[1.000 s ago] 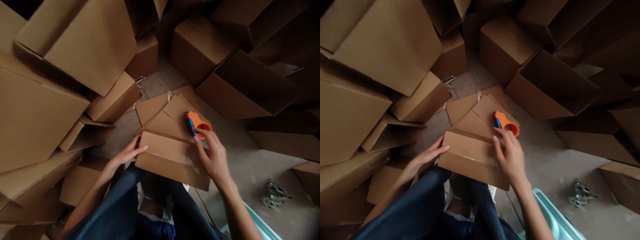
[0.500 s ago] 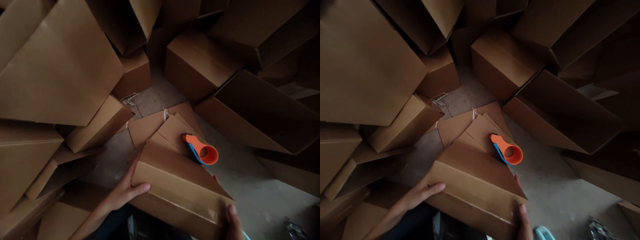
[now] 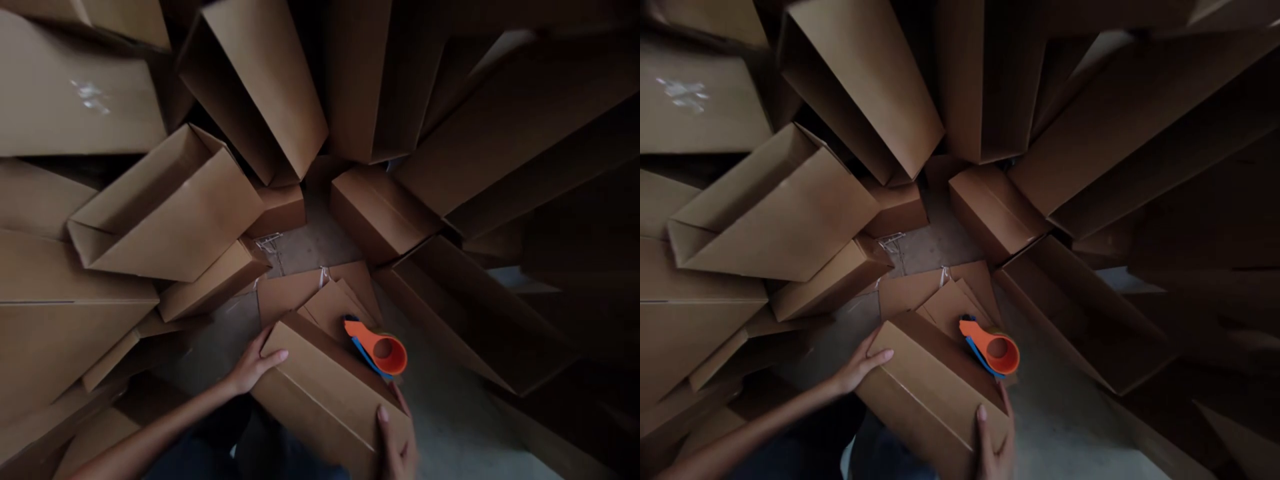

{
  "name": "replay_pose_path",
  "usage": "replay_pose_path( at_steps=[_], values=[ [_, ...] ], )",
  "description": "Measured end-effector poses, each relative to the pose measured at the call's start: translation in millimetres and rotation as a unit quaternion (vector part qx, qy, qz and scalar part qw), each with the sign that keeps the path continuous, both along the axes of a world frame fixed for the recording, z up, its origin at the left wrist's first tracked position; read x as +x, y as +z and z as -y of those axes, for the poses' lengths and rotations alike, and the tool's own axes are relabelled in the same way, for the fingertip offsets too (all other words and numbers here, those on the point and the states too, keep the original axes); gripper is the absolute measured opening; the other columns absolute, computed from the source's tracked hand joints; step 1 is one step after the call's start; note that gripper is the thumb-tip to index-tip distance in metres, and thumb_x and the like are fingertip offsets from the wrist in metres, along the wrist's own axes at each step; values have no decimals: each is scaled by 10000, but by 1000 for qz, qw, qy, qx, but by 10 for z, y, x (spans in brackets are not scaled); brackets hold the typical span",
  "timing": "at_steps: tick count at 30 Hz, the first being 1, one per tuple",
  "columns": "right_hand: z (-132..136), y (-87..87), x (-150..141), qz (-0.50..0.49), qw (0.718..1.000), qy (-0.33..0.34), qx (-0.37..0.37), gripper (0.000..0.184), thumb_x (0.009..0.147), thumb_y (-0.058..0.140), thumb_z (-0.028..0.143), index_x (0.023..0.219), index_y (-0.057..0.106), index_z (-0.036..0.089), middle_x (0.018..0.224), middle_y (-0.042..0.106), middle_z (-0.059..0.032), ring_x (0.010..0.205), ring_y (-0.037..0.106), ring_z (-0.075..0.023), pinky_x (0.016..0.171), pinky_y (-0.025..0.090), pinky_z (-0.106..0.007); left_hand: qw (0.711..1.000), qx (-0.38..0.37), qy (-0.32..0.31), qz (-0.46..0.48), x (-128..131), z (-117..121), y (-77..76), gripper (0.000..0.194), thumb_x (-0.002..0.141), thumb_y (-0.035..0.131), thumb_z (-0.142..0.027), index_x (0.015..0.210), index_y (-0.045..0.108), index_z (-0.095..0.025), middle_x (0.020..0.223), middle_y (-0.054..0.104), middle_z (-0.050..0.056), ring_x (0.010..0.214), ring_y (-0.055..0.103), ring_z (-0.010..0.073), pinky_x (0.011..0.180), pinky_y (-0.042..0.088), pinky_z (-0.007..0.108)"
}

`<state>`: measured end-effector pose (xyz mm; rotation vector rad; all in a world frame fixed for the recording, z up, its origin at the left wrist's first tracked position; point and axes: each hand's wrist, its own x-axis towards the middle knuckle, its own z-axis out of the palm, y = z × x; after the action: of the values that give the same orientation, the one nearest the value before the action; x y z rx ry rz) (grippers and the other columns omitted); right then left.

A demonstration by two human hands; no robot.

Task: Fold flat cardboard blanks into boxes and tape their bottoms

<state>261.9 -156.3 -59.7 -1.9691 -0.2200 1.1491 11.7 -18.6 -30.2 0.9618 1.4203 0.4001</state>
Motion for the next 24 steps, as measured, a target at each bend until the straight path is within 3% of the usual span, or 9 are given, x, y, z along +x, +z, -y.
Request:
replay_pose_path(
  at_steps=[4, 12, 17, 24],
  values=[
    [-19, 33, 7, -2, 1000, 12, 27, 790, 764, 618, 691, 1424, 497, 274, 1464, 552, -53, 1381, 469, -334, 1165, 355, -466, 999, 31, -10, -21, -6, 14, -8, 650, 747, 718, -542, 1319, 618, -247, 1329, 665, 79, 1278, 573, 327, 1133, 390, 424],
    [-56, 66, 43, -22, 998, 8, 50, 824, 729, 651, 715, 1367, 527, 208, 1361, 619, -96, 1304, 538, -323, 1110, 399, -405, 999, 25, -17, 15, -51, 76, -90, 682, 794, 681, -568, 1383, 553, -250, 1417, 598, 78, 1353, 512, 305, 1164, 364, 422],
    [-25, 8, 64, -24, 998, -16, 51, 882, 651, 700, 725, 1343, 564, 195, 1335, 645, -96, 1259, 574, -322, 1061, 436, -392, 1000, 18, 0, 14, -52, 106, -166, 752, 744, 700, -636, 1354, 565, -217, 1380, 622, 106, 1314, 551, 324, 1144, 393, 426],
    [-63, 45, 15, -27, 995, -39, 92, 892, 649, 708, 716, 1326, 571, 151, 1287, 665, -124, 1181, 612, -307, 1001, 462, -377, 999, -12, 6, 34, -101, 67, -363, 830, 683, 737, -688, 1326, 548, -197, 1315, 661, 146, 1223, 625, 336, 1016, 508, 411]
  ],
)
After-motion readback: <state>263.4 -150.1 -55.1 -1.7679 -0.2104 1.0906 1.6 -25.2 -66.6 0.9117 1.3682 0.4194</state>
